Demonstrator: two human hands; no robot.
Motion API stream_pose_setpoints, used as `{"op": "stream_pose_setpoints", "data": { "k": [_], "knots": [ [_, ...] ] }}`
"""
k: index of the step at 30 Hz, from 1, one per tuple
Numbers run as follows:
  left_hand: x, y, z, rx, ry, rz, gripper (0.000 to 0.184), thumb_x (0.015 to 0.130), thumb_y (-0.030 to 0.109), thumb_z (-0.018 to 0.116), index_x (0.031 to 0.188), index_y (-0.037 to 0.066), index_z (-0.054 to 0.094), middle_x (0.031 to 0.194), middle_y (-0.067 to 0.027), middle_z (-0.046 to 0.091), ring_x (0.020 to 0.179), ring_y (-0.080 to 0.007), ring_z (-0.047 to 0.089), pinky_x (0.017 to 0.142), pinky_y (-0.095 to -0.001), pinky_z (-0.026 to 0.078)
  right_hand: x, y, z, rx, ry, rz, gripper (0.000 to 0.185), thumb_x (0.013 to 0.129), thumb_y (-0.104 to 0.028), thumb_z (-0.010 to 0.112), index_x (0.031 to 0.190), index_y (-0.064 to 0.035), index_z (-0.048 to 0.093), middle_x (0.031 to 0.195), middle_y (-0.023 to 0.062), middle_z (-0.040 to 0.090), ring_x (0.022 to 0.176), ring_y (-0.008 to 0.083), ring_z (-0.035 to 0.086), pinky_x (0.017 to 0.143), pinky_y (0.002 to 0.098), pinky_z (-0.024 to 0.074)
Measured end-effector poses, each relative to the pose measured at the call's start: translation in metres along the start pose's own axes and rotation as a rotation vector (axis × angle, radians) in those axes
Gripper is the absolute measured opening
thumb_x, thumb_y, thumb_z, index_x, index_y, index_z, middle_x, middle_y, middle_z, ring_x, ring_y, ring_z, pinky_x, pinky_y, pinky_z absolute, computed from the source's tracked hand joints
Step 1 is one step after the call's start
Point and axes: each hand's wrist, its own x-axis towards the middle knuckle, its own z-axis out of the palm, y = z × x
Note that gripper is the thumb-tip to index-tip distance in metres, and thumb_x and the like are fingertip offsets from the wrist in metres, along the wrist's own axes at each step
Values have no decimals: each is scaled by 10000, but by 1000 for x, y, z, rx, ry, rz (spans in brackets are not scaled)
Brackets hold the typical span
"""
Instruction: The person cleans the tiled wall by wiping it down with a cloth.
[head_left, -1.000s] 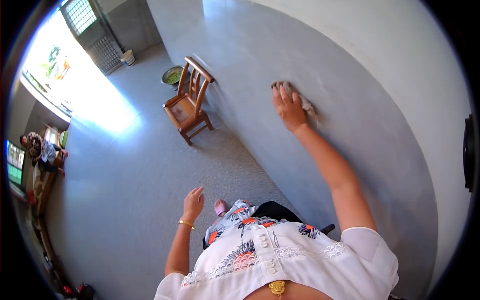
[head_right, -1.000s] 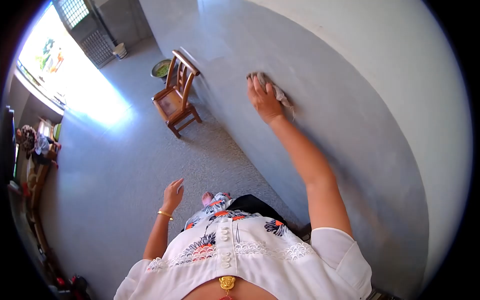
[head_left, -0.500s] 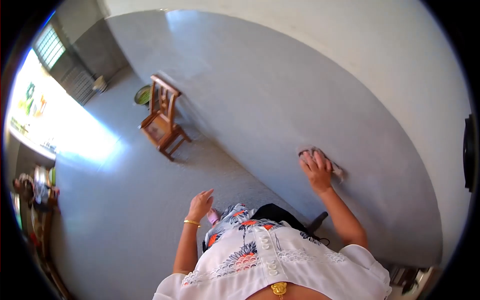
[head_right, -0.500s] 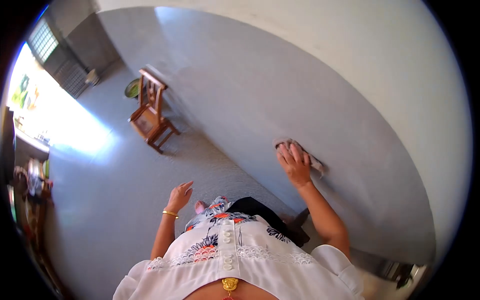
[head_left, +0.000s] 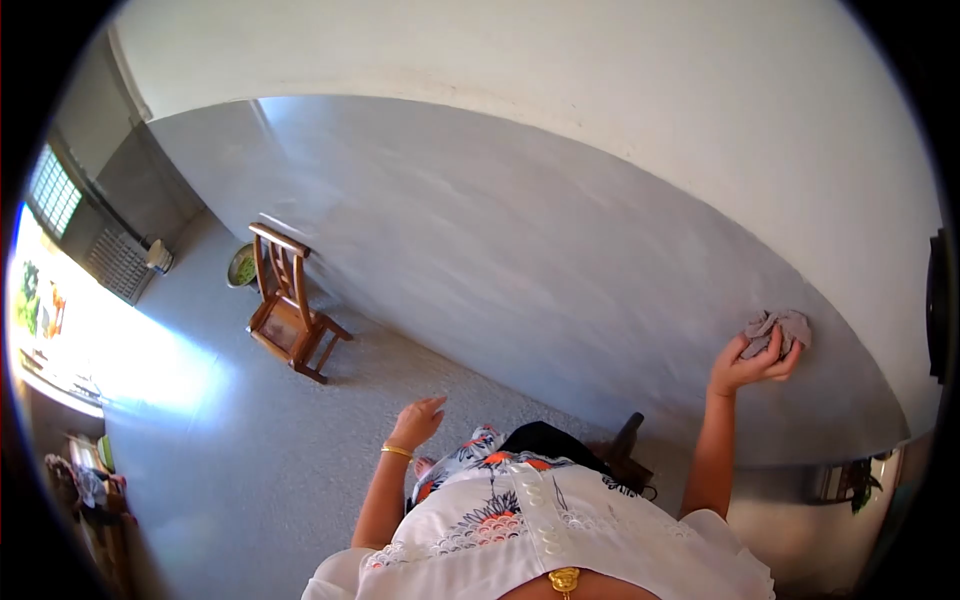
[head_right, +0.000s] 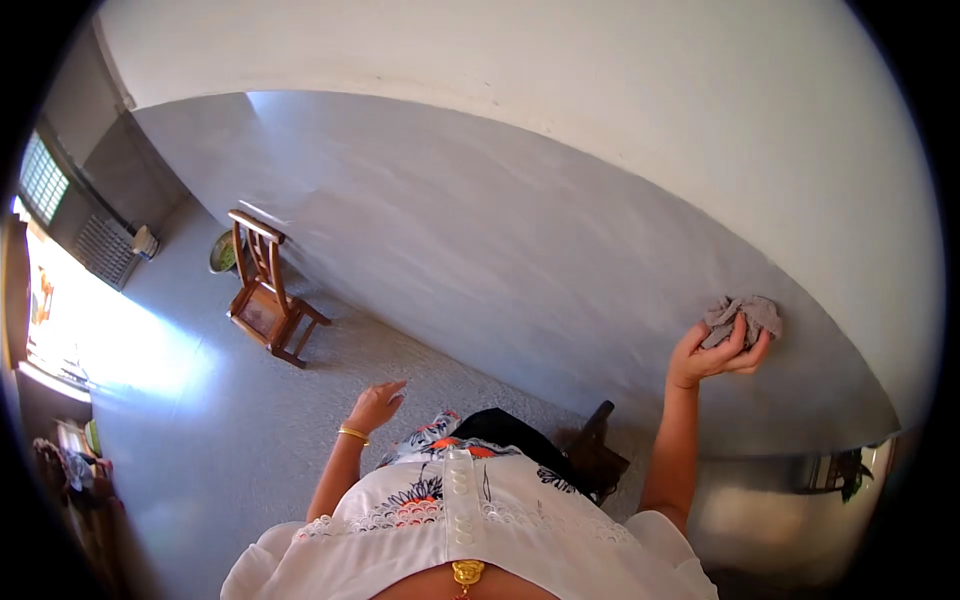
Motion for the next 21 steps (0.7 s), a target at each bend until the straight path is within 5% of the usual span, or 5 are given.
{"op": "stream_pose_setpoints", "data": {
  "k": [9,16,21],
  "knots": [
    [-57,-36,-2,-41,110,-202,310,792,172,525,1088,86,563,1030,-163,591,931,-315,567,796,-382,464,2,-129,55,192,133,-138,206,754,-146,524,942,-110,602,1187,139,438,1084,342,320,847,433,314],
    [-130,-69,-12,-88,237,-397,334,793,176,540,1105,56,548,1013,-174,593,925,-327,564,797,-394,450,8,-246,87,236,23,-271,191,798,-210,530,943,-260,643,1158,23,481,1069,325,365,843,411,329],
    [-175,-91,-15,-98,311,-529,340,786,181,548,1103,59,553,1007,-177,594,927,-327,563,793,-398,451,-6,-344,120,300,-72,-393,192,814,-195,507,938,-274,631,1155,-35,498,1082,265,390,825,409,329]
  ]
}}
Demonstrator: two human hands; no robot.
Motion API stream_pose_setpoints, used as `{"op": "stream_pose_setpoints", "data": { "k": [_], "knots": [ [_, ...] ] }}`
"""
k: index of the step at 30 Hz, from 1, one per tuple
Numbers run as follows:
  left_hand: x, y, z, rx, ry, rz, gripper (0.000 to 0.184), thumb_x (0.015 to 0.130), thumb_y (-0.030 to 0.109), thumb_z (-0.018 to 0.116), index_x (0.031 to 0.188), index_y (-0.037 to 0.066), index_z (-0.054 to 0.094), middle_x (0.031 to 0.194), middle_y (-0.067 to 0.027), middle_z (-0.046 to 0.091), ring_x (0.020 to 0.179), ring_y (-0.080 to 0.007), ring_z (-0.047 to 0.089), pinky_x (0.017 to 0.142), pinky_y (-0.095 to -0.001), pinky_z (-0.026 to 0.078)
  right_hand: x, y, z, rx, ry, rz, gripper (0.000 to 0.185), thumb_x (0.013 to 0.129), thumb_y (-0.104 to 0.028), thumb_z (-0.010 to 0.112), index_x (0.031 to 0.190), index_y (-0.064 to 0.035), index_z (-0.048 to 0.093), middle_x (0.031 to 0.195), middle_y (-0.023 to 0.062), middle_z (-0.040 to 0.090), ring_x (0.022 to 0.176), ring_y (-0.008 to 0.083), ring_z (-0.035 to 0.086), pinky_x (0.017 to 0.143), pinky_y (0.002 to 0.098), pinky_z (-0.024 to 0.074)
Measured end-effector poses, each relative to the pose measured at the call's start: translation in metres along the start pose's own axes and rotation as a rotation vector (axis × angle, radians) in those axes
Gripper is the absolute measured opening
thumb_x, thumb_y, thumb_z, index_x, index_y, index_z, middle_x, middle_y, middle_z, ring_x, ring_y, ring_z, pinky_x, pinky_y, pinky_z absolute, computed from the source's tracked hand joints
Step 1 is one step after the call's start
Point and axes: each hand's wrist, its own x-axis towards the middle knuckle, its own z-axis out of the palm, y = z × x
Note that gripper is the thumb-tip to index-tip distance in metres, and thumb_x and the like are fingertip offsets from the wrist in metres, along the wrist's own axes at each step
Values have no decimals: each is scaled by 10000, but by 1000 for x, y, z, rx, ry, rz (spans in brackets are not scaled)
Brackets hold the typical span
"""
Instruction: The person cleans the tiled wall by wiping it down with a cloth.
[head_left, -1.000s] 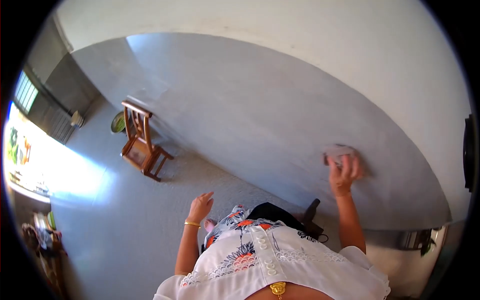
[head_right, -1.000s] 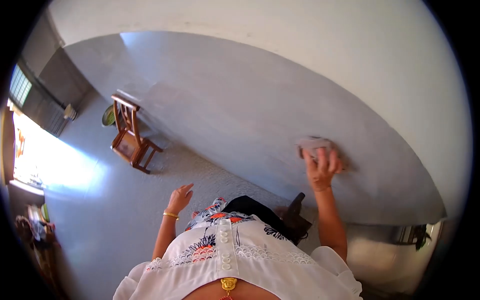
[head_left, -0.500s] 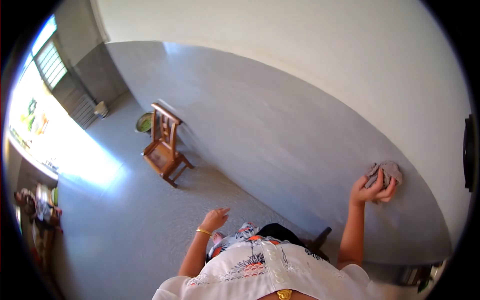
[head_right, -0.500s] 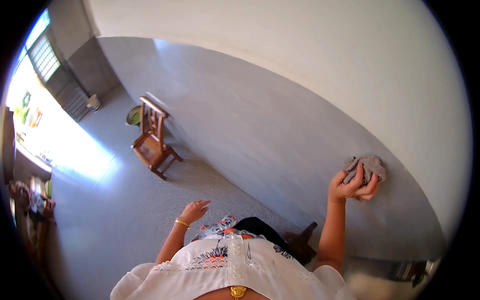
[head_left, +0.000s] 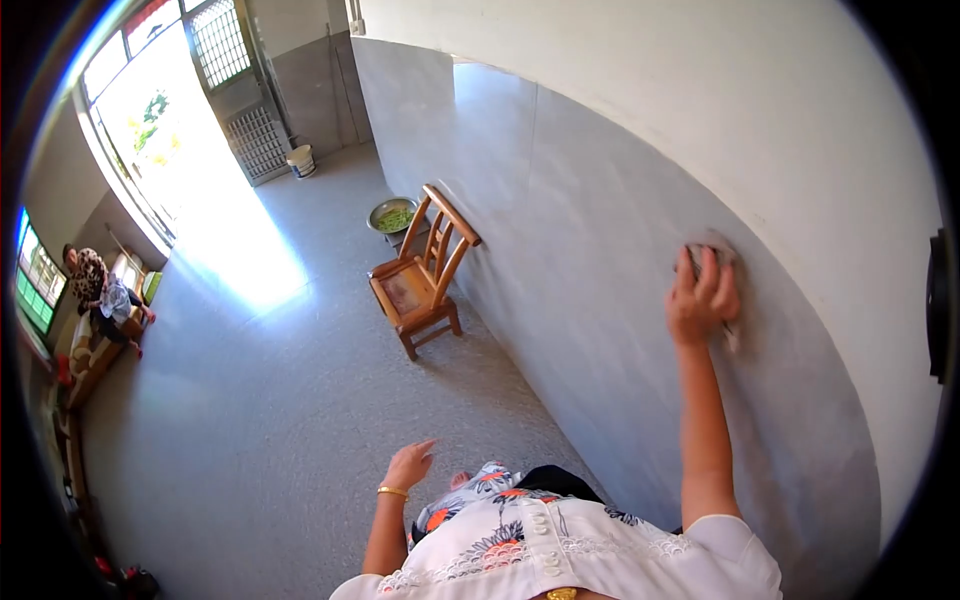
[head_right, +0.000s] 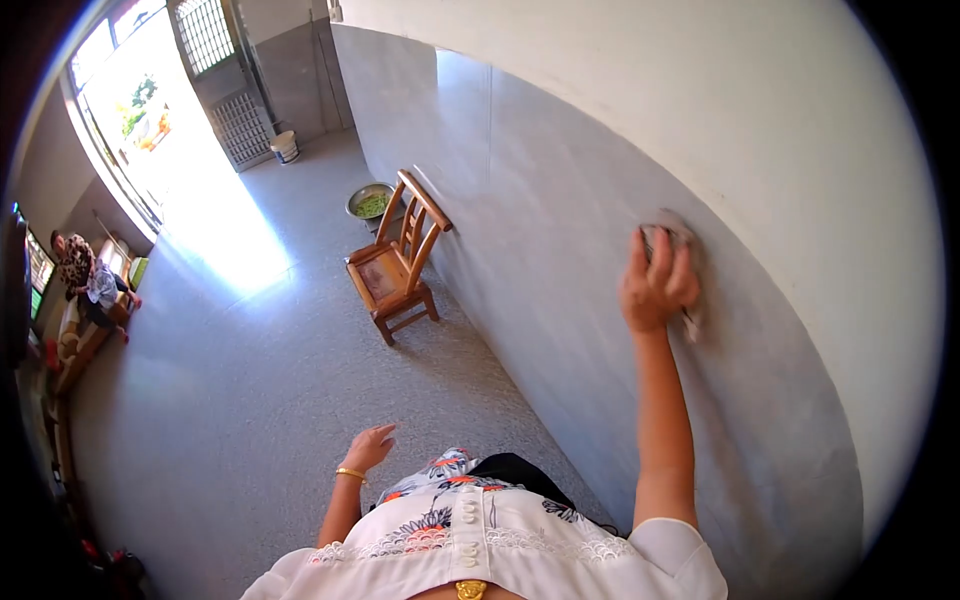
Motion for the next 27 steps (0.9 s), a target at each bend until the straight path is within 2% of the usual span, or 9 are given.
{"op": "stream_pose_setpoints", "data": {
  "k": [5,7,13,17,21,27],
  "knots": [
    [-14,-34,-13,10,79,-67,343,784,195,548,1102,64,556,980,-178,600,903,-333,566,774,-405,455,17,-61,45,95,-84,-105,229,813,-170,484,1000,-250,590,1207,-37,471,1120,224,379,827,421,333],
    [-15,-47,-15,32,7,-84,353,772,186,544,1105,68,549,995,-163,598,923,-327,562,775,-409,456,19,-70,49,170,-158,-141,242,813,-151,478,1025,-224,568,1238,-31,450,1137,223,380,838,433,338],
    [2,-74,-39,76,-20,-57,342,776,193,545,1095,68,551,951,-171,604,898,-331,566,765,-413,455,3,-27,17,138,-252,-216,211,814,-194,513,1008,-245,579,1221,-42,469,1137,227,392,870,423,342],
    [12,-93,-53,43,43,-38,347,774,194,549,1098,71,550,941,-168,606,896,-325,568,767,-411,455,-26,0,2,50,-169,-146,259,776,-185,554,1022,-262,579,1214,-24,464,1133,252,384,870,415,332],
    [15,-106,-64,82,3,-89,349,776,200,552,1105,81,552,963,-165,606,918,-318,566,782,-405,454,-34,8,-8,-13,-179,-127,316,727,-201,593,1035,-273,577,1246,9,417,1136,267,363,878,411,299],
    [21,-141,-53,-8,-42,-154,361,774,221,559,1102,69,566,969,-171,612,894,-324,582,778,-399,460,-21,-31,14,-59,-90,82,347,699,-213,608,1040,-267,569,1249,15,404,1152,287,321,850,437,281]
  ]
}}
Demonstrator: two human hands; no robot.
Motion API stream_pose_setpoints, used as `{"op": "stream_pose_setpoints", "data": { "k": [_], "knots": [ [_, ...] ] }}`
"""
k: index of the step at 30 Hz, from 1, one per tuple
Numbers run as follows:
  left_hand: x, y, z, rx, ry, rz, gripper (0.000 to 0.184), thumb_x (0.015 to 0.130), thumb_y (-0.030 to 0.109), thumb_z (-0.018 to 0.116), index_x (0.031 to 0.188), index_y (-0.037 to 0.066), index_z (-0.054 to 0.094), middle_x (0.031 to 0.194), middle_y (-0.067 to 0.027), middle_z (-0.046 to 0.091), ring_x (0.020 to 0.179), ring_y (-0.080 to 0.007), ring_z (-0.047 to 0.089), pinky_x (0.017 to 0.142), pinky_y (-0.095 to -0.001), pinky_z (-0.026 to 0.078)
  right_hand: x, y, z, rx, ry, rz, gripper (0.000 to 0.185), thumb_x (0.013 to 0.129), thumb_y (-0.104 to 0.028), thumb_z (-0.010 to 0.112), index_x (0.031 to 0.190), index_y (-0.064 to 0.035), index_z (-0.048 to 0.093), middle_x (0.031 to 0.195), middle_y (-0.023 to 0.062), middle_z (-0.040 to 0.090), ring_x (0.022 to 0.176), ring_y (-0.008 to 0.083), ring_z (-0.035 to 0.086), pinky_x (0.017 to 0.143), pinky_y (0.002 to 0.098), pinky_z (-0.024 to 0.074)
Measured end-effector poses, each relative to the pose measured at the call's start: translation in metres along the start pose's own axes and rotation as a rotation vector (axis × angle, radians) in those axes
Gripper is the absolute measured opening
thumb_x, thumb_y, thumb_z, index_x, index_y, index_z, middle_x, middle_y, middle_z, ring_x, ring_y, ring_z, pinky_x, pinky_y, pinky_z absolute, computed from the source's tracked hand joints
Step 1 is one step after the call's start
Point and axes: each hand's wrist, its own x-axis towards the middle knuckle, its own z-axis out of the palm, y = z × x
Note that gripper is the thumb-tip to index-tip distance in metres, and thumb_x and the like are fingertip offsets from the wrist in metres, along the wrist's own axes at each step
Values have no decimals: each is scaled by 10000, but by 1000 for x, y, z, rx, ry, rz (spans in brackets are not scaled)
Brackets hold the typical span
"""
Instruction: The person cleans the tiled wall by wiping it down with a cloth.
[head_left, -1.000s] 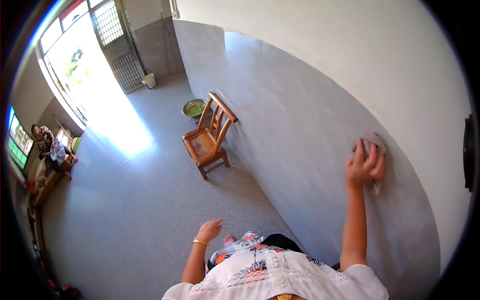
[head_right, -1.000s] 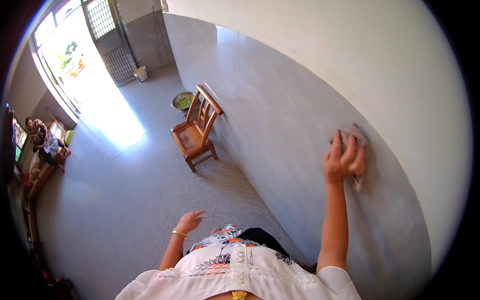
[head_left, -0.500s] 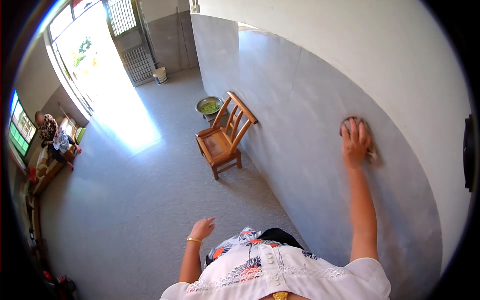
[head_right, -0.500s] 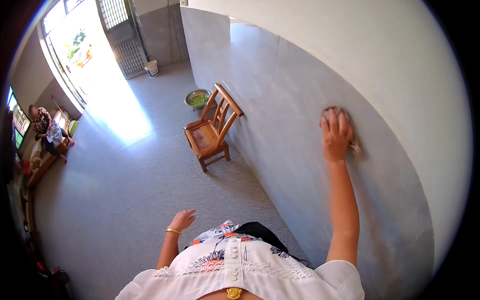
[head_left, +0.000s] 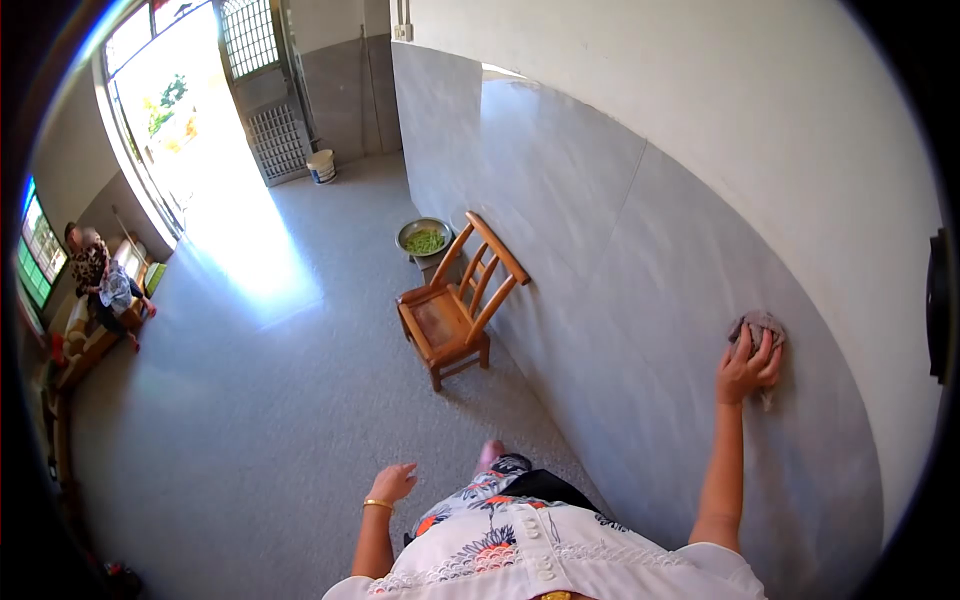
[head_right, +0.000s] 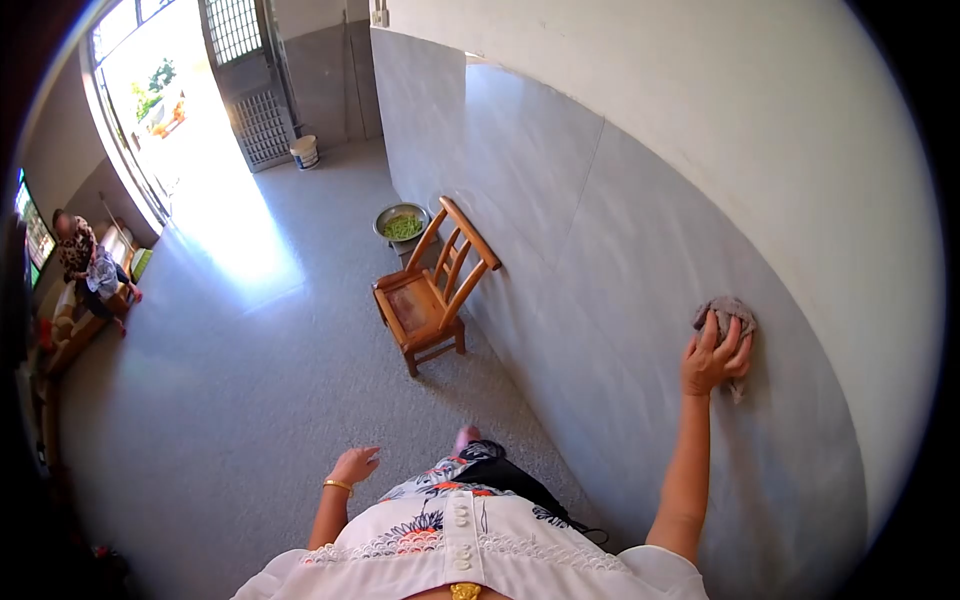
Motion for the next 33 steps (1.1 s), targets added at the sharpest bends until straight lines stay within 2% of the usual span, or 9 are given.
{"op": "stream_pose_setpoints", "data": {
  "k": [5,7,12,18,24,30,33],
  "knots": [
    [24,-9,-21,59,-5,13,358,773,224,559,1096,71,572,960,-167,616,887,-325,585,771,-397,463,36,-62,34,25,-53,1,371,699,-215,614,1060,-276,555,1258,12,397,1156,286,307,828,444,273],
    [37,-12,-32,45,12,-60,361,779,227,545,1117,99,557,994,-168,601,935,-324,562,796,-409,450,50,-92,55,21,-30,-1,389,692,-222,623,1069,-283,549,1265,8,395,1159,282,305,828,436,264],
    [60,-29,-65,14,6,-167,367,780,238,551,1119,97,554,983,-180,600,926,-329,562,789,-412,452,88,-166,97,27,9,6,382,696,-241,623,1065,-304,546,1263,-11,411,1159,261,315,836,426,263],
    [98,-64,-98,-19,65,-208,381,776,242,560,1128,97,548,965,-186,602,907,-335,567,773,-412,457,138,-243,132,20,0,-53,269,759,-246,567,1021,-310,558,1240,-55,437,1147,239,338,836,417,283],
    [157,-80,-133,-14,109,-258,381,770,245,567,1118,92,552,952,-184,602,896,-338,565,769,-414,452,174,-316,178,44,12,-83,205,792,-264,556,993,-296,572,1217,-58,460,1141,225,347,836,414,288],
    [176,-101,-127,-129,251,-263,373,759,224,577,1103,82,559,924,-180,608,870,-341,571,752,-413,459,202,-393,226,197,15,-168,194,842,-217,469,1007,-224,572,1245,-40,443,1179,215,336,861,429,293],
    [168,-112,-111,-200,278,-324,375,744,224,588,1087,74,572,922,-174,616,859,-330,585,749,-397,468,211,-424,244,211,6,-207,195,829,-206,483,1000,-216,577,1251,-39,438,1179,216,337,861,426,293]
  ]
}}
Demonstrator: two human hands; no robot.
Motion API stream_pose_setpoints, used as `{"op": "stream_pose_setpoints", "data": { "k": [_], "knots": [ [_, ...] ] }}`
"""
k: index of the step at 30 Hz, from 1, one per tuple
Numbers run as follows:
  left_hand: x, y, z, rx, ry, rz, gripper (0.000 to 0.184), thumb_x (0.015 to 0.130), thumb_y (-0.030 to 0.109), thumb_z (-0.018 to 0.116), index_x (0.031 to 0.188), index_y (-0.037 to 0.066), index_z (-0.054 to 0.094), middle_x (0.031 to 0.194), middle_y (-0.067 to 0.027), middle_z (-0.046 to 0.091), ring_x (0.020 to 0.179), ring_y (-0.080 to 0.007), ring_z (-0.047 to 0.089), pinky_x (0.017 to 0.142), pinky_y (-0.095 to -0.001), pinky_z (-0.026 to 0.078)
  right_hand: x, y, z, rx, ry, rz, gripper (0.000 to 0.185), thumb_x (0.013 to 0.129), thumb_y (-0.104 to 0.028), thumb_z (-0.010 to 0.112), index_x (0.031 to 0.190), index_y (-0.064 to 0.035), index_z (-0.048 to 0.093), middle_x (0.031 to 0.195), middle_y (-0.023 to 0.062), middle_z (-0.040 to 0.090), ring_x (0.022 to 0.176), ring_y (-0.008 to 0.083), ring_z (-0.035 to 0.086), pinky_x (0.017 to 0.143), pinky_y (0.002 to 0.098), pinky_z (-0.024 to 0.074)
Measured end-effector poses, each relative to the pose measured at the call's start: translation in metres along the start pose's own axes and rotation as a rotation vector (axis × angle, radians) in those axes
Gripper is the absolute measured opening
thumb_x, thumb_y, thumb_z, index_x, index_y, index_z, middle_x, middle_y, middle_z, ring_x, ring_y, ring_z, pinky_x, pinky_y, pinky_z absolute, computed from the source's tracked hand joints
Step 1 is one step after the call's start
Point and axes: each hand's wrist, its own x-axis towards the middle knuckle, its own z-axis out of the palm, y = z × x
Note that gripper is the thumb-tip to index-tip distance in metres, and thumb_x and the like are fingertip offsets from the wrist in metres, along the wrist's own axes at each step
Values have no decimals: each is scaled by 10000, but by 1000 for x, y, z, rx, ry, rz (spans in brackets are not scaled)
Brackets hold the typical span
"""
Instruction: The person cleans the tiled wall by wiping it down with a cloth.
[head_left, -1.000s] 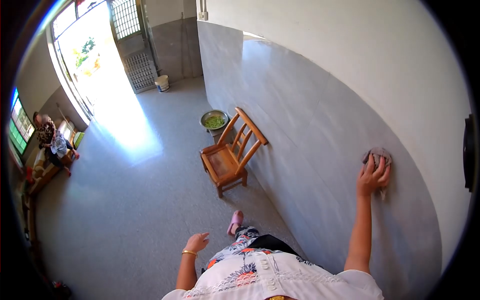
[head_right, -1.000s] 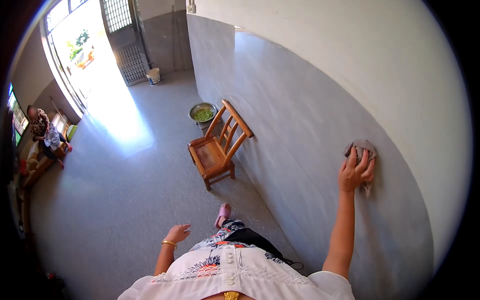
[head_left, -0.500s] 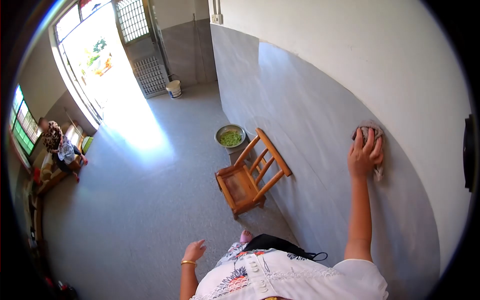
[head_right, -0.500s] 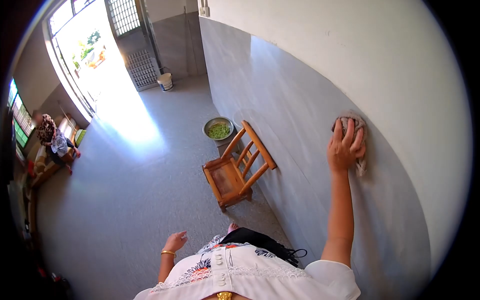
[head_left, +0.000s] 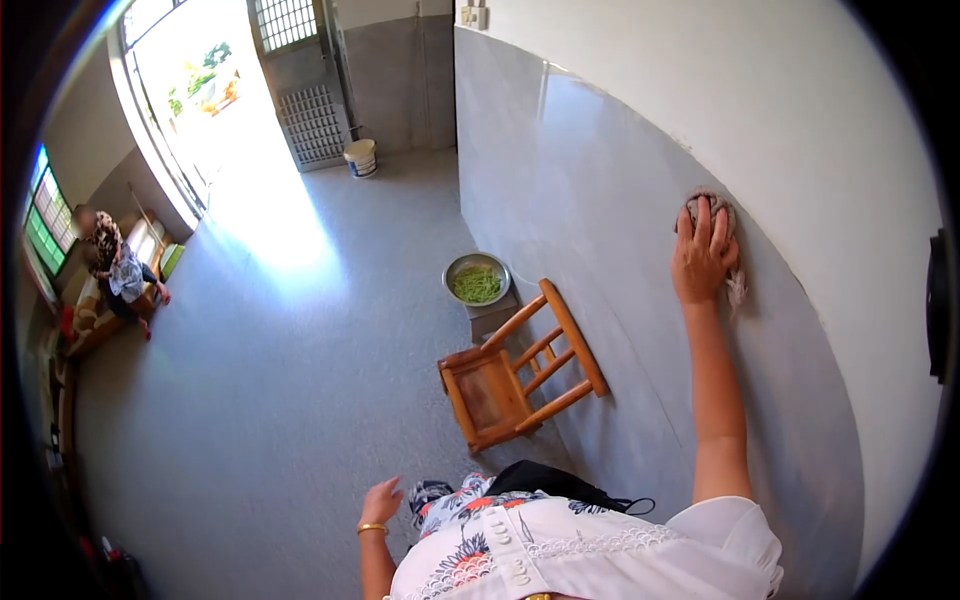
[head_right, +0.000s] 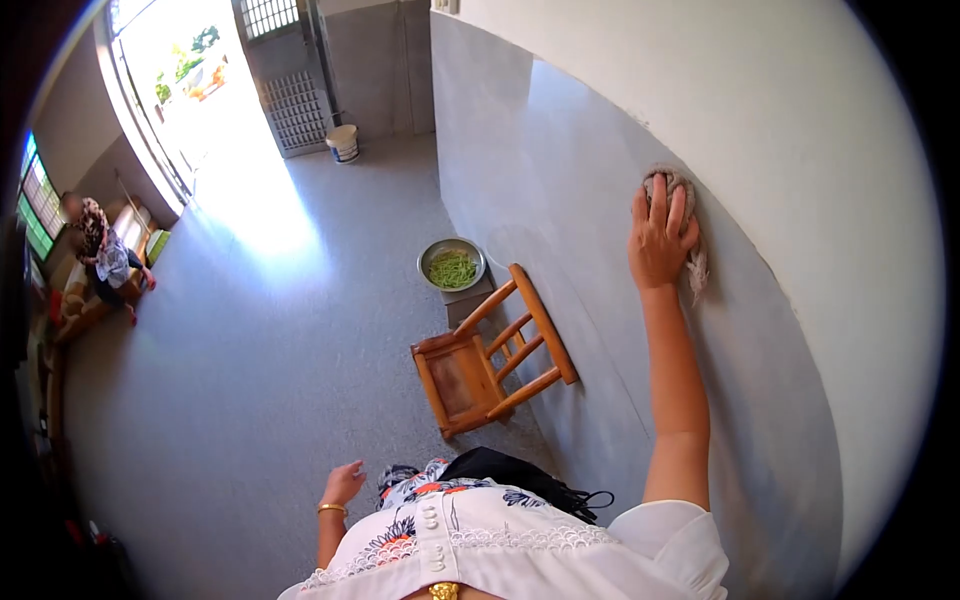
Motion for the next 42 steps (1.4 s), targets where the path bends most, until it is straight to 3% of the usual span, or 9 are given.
{"op": "stream_pose_setpoints", "data": {
  "k": [7,13,16,20,23,26,32,37,42],
  "knots": [
    [30,-42,-12,-12,-116,-191,411,719,239,626,1082,51,582,901,-156,637,831,-255,624,755,-320,482,25,-37,37,21,16,-27,167,815,-200,510,962,-210,588,1246,-41,440,1171,210,350,856,418,300],
    [125,-66,-38,-2,-185,-110,397,730,273,594,1078,82,588,891,-144,633,835,-273,611,744,-350,475,45,-60,68,-40,38,-35,135,819,-235,509,937,-232,576,1236,-50,447,1166,202,362,853,422,321],
    [184,-75,-63,35,-217,-7,388,738,274,579,1073,79,590,874,-140,633,831,-274,610,739,-348,475,62,-77,79,-63,-11,-61,138,809,-235,516,937,-233,566,1240,-52,440,1167,200,363,868,429,320],
    [255,-91,-100,-30,-223,-30,383,739,260,576,1074,75,589,878,-145,633,841,-279,608,745,-344,476,86,-105,114,0,-118,-117,173,805,-192,500,963,-228,559,1264,-49,409,1189,204,340,891,458,314],
    [272,-119,-127,-72,-214,-96,388,734,249,579,1079,70,585,896,-151,633,853,-276,610,753,-340,476,102,-122,132,-30,-226,-135,206,823,-171,465,1003,-233,544,1285,-43,372,1213,210,313,908,468,307],
    [276,-152,-161,-83,-200,-170,398,726,238,591,1083,60,582,920,-156,632,866,-273,610,764,-339,475,115,-140,149,-44,-182,-137,219,828,-160,456,1018,-234,536,1288,-39,367,1217,214,311,916,475,304],
    [272,-214,-200,86,-277,-335,408,708,234,616,1075,57,591,938,-143,636,884,-264,609,793,-324,471,133,-165,146,-67,-467,-112,319,821,-128,461,1128,-215,469,1344,-16,287,1267,241,251,956,518,268],
    [290,-242,-186,-14,-358,-486,412,708,249,620,1084,82,593,958,-138,635,893,-250,609,807,-326,466,142,-179,169,-31,-581,-154,359,822,-112,455,1169,-204,452,1353,-4,270,1281,242,211,988,517,238],
    [327,-221,-182,-86,-396,-425,410,715,256,617,1088,87,591,949,-145,636,895,-246,609,802,-325,466,151,-204,189,-58,-601,-106,333,854,-129,411,1173,-209,462,1363,-9,251,1289,236,193,1005,502,217]
  ]
}}
